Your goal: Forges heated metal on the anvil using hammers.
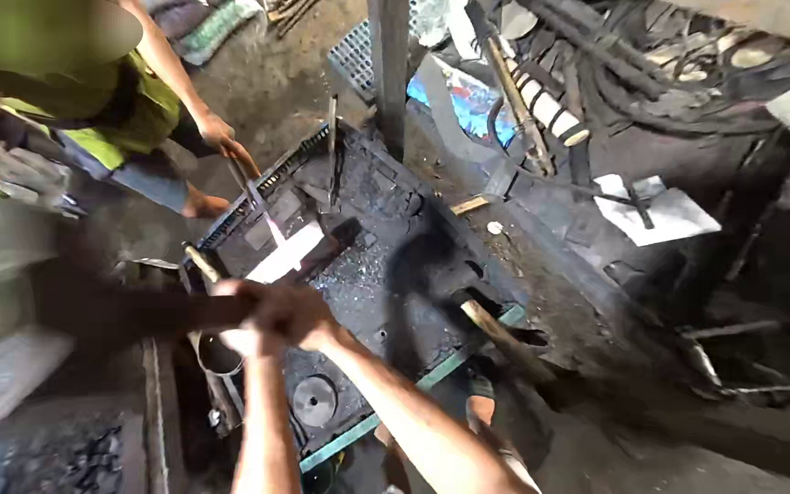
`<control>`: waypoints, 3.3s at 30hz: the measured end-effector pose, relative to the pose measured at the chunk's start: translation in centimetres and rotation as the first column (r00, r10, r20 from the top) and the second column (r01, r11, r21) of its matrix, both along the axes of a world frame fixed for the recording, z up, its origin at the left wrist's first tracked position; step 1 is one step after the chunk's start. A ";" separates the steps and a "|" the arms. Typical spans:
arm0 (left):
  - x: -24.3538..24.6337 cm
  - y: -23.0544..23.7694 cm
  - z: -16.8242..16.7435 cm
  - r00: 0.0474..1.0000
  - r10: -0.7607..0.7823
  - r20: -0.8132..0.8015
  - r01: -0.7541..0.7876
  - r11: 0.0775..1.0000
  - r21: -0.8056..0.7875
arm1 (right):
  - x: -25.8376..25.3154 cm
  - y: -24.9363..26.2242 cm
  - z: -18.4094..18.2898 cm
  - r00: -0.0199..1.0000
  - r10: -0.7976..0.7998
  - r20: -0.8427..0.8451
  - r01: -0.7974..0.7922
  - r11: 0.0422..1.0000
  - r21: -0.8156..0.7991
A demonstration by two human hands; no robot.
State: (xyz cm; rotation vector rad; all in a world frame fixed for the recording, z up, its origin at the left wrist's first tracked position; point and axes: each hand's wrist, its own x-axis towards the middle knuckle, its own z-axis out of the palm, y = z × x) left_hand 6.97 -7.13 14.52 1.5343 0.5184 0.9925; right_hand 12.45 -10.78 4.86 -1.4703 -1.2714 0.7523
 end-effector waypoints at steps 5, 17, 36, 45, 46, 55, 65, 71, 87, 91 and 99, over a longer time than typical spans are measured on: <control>-5.9 -7.7 -20.3 0.923 0.178 -0.342 -0.368 0.674 -0.641 | -4.7 -12.4 -11.8 0.985 0.010 -0.172 -0.134 0.671 -0.729; -4.8 -5.4 17.9 0.978 -0.201 0.049 0.180 0.945 0.274 | -2.4 -3.9 17.6 0.999 0.029 0.034 -0.042 0.870 0.492; -7.4 -11.4 14.9 0.984 -0.157 0.088 0.139 0.974 0.180 | -4.3 -11.0 15.3 0.994 0.112 0.002 -0.104 0.919 0.380; -5.3 -0.5 -15.9 0.974 0.160 -0.159 -0.208 0.913 -0.351 | -3.8 -4.8 -7.9 0.990 -0.084 -0.114 0.027 0.903 -0.430; -5.6 -2.6 -20.4 0.950 0.136 -0.281 -0.266 0.823 -0.502 | -4.9 -7.5 -11.5 0.972 -0.112 -0.205 -0.035 0.797 -0.603; -8.1 -19.8 -1.2 0.968 0.198 -0.157 -0.243 0.898 -0.367 | -6.0 -21.4 1.7 0.948 0.003 -0.319 -0.035 0.995 -0.095; -2.6 1.9 0.6 0.998 -0.019 0.060 0.015 0.997 0.074 | -0.3 1.1 3.2 0.996 -0.058 0.072 0.052 0.995 0.080; -6.2 -8.9 -19.2 0.929 0.136 -0.345 -0.344 0.666 -0.662 | -5.6 -13.6 -10.8 0.979 -0.051 -0.199 -0.108 0.694 -0.712; -4.1 1.7 -0.7 0.996 0.083 0.040 -0.084 0.996 0.011 | -0.4 0.1 3.8 0.998 -0.034 0.060 0.028 0.995 0.092; -5.4 -4.1 -20.9 0.965 0.118 -0.236 -0.245 0.736 -0.631 | -4.3 -9.1 -11.1 0.987 -0.057 -0.152 -0.069 0.700 -0.711; -9.5 -16.8 2.0 0.979 0.171 -0.109 -0.188 0.966 -0.180 | -5.7 -16.7 4.1 0.963 0.131 -0.234 -0.115 0.990 0.078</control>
